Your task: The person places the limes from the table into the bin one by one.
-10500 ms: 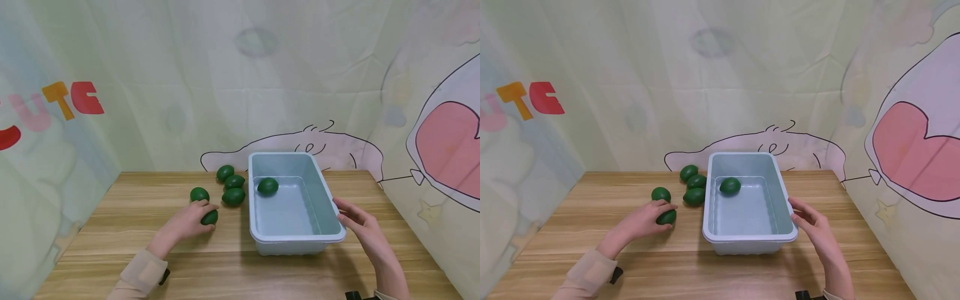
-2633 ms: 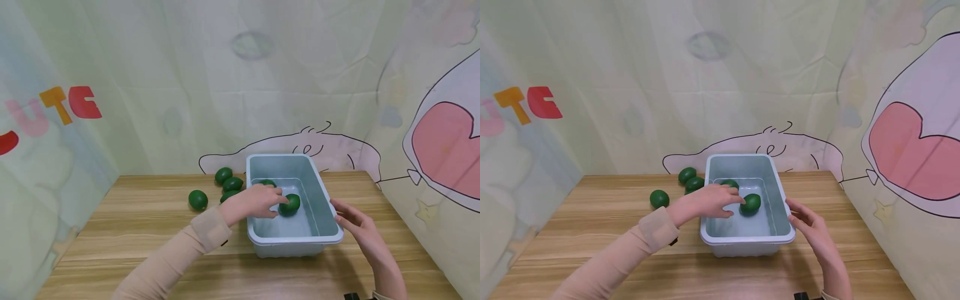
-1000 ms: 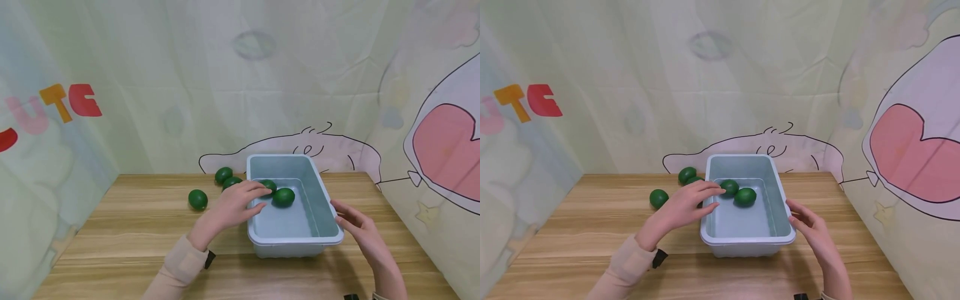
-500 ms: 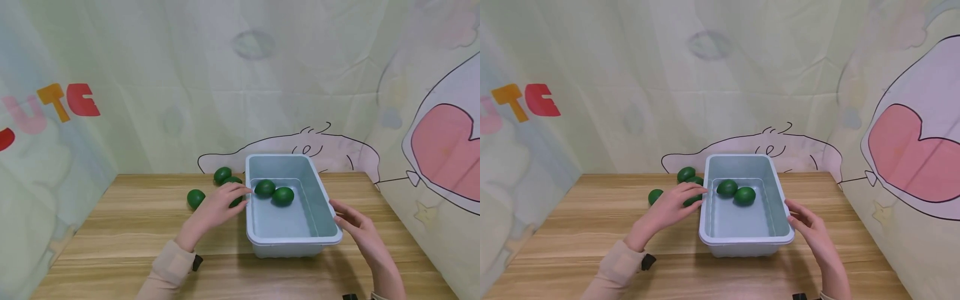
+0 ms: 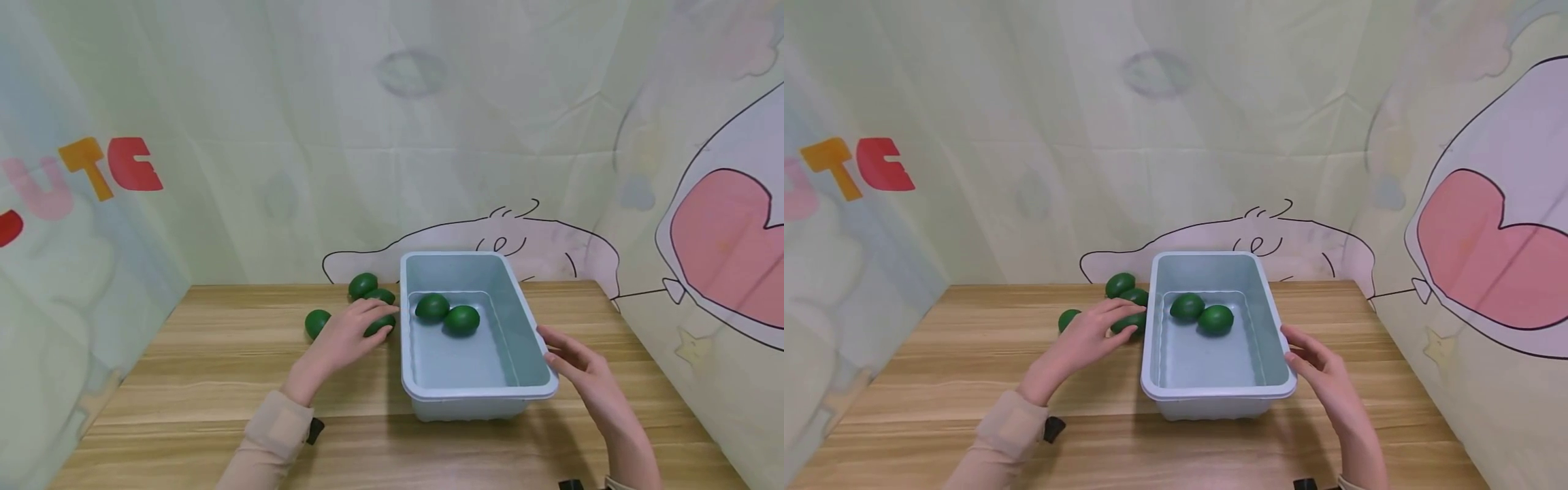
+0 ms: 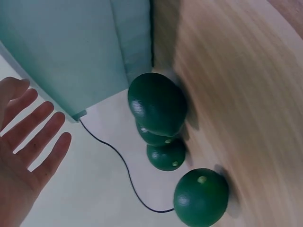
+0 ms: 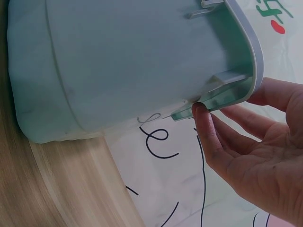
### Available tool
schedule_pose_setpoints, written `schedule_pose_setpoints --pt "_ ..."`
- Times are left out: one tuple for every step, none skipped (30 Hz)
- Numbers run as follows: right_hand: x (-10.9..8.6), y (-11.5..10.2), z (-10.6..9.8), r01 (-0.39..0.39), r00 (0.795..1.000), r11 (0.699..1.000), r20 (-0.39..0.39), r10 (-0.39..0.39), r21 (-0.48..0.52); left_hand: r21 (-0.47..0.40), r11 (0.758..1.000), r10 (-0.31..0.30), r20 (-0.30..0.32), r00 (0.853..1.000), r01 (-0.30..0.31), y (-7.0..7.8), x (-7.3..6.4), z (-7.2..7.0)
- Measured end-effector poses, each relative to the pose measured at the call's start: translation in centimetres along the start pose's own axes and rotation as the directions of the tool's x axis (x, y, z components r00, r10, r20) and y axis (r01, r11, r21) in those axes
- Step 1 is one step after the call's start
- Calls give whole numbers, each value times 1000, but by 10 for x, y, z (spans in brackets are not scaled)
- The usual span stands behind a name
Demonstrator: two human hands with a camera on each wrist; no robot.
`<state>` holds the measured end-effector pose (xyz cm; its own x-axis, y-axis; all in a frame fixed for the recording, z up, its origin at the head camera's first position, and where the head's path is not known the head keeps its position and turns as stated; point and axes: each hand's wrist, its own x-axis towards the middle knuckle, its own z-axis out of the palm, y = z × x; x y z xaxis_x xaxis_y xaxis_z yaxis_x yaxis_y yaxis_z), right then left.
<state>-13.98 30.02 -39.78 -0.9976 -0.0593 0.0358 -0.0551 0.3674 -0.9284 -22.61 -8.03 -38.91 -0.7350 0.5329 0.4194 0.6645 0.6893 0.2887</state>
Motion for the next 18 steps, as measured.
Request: schedule_pose_setpoints --pt "0 0 0 -1 1000 1000 -1 1 -1 -1 1000 -5 -1 1000 5 -1 0 1" --pt "0 0 0 -2 1000 1000 -1 2 -2 -2 1000 -7 -3 1000 7 -3 0 3" --pt "0 0 0 -4 1000 1000 -2 4 -5 0 1000 -9 -5 1000 9 -4 0 4" --pt "0 0 0 -7 1000 1000 -2 7 -7 1 1000 -10 -8 1000 10 -5 1 5" --pt "0 0 0 -9 1000 1000 -2 9 -9 2 1000 -16 -7 1000 16 -6 1 7" --pt "0 0 0 -10 1000 1000 -2 10 -9 2 1000 -19 -6 1000 19 -7 1 8" --pt "0 -1 0 -12 1000 1000 -1 12 -9 3 1000 -22 -5 1000 22 -9 1 9" --pt "0 -1 0 -13 1000 1000 0 13 -9 4 1000 -26 -3 1000 26 -10 2 10" --pt "0 -1 0 -14 1000 1000 0 14 -8 4 1000 -30 -2 1000 30 -11 2 11" --pt "0 0 0 -13 1000 1000 0 13 -6 3 999 -34 0 999 34 -12 3 12" --pt "0 0 0 -12 1000 1000 0 12 -6 3 999 -37 2 999 37 -14 3 13" --pt "0 0 0 -10 1000 1000 -1 10 -4 1 999 -39 3 999 39 -15 4 15" --pt "0 0 0 -10 1000 1000 -1 10 -4 0 999 -40 3 999 40 -16 4 16" --pt "0 0 0 -9 1000 1000 -1 9 -2 1 999 -44 5 999 44 -18 4 17" --pt "0 0 0 -8 1000 1000 -1 8 -1 0 999 -46 7 999 46 -19 5 18" --pt "1 0 0 -8 1000 1000 -2 8 -2 0 999 -49 11 999 49 -20 5 20" --pt "1 0 0 -8 1000 1000 -2 8 -2 0 999 -52 16 999 52 -22 5 21" --pt "1 0 0 -9 1000 1000 -2 9 -1 -1 998 -55 21 998 55 -23 5 22"
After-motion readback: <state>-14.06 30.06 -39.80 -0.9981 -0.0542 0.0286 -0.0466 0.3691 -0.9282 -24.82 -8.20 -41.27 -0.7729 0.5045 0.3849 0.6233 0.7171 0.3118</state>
